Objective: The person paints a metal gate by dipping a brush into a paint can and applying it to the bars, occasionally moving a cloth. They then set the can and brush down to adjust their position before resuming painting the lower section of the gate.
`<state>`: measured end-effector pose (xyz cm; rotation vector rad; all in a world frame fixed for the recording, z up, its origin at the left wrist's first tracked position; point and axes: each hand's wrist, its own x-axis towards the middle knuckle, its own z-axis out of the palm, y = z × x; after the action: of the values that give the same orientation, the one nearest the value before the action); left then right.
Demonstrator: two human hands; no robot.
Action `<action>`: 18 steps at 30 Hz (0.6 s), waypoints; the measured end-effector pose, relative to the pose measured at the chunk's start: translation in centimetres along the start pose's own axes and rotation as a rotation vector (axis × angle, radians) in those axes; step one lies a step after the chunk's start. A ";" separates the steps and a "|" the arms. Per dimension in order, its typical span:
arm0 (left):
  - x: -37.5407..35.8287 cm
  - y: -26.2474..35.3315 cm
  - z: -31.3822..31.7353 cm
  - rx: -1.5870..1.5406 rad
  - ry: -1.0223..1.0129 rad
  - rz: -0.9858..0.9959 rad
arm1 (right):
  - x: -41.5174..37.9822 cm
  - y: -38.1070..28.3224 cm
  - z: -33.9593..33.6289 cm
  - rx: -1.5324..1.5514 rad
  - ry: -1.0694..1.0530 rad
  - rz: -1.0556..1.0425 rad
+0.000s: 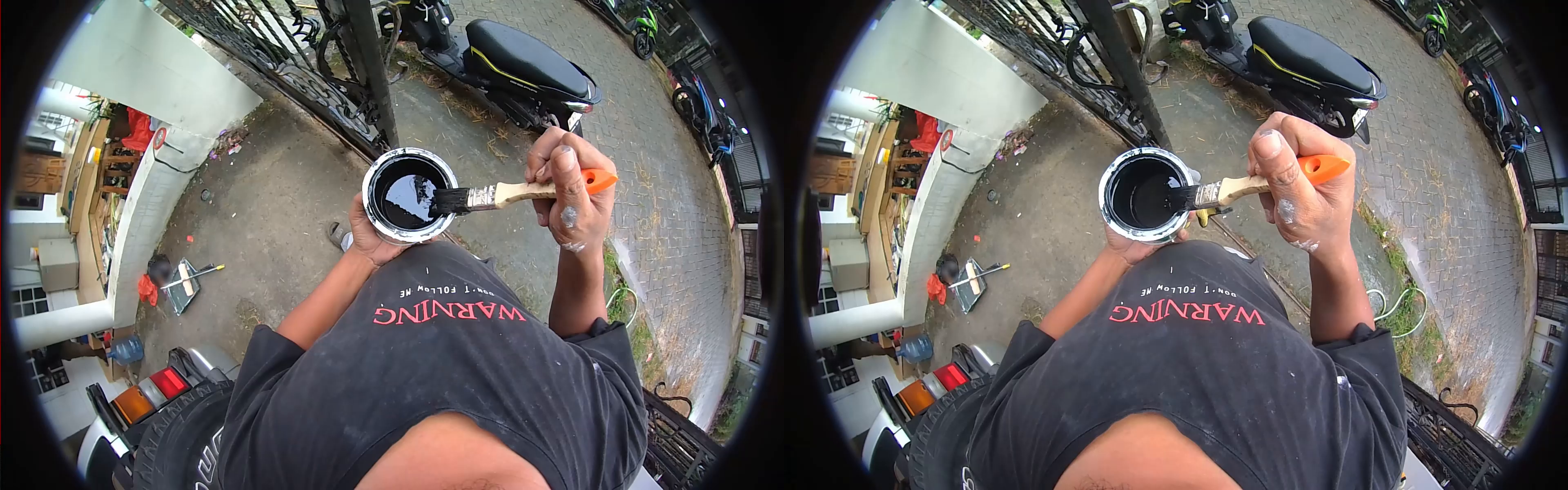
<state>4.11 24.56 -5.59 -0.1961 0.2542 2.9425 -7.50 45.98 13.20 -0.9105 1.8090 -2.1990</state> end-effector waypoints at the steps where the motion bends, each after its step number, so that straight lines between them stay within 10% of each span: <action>1: 0.3 -0.2 0.3 0.017 0.017 0.009 | 0.0 0.0 -0.3 -0.006 -0.003 -0.017; 18: 0.9 0.1 1.6 0.021 -0.151 -0.021 | 1.5 2.2 -0.5 0.398 0.219 0.119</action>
<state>3.01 24.94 -4.11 0.0270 0.2596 2.9134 -9.59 45.11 11.66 -0.4851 1.3757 -2.5271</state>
